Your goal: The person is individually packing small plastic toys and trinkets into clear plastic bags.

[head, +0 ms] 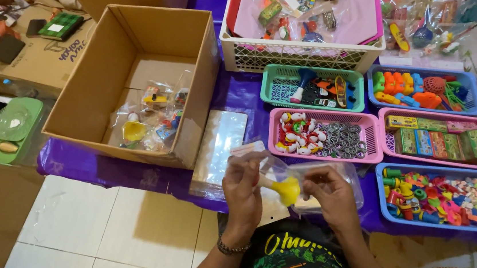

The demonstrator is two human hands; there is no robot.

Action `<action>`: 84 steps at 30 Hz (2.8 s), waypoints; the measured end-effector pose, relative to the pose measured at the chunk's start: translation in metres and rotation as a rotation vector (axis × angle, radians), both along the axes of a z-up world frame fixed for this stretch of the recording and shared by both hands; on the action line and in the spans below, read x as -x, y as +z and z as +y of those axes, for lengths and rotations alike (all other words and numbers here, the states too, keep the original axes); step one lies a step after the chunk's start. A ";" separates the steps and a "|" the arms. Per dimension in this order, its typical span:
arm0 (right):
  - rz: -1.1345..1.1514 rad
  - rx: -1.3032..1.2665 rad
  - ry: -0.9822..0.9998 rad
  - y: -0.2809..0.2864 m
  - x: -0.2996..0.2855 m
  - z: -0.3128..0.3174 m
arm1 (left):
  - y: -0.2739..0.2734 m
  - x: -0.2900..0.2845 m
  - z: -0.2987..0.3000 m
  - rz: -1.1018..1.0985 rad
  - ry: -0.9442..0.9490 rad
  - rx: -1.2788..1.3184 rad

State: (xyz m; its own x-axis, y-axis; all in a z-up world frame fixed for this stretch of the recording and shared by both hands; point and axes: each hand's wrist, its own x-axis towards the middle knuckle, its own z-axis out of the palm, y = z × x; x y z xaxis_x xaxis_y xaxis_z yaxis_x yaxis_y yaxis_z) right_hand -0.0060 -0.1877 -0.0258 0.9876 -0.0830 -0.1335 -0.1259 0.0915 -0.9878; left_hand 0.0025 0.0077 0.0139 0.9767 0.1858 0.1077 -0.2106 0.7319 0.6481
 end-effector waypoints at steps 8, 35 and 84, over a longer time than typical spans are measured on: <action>-0.101 0.323 0.040 0.019 0.014 0.003 | 0.022 0.009 -0.002 -0.068 0.020 -0.451; -0.279 -0.049 -0.116 0.028 0.009 -0.012 | -0.003 0.007 -0.015 0.114 -0.309 -0.495; -0.251 0.166 0.186 0.022 -0.004 -0.048 | -0.001 -0.010 -0.007 0.301 -0.530 -0.649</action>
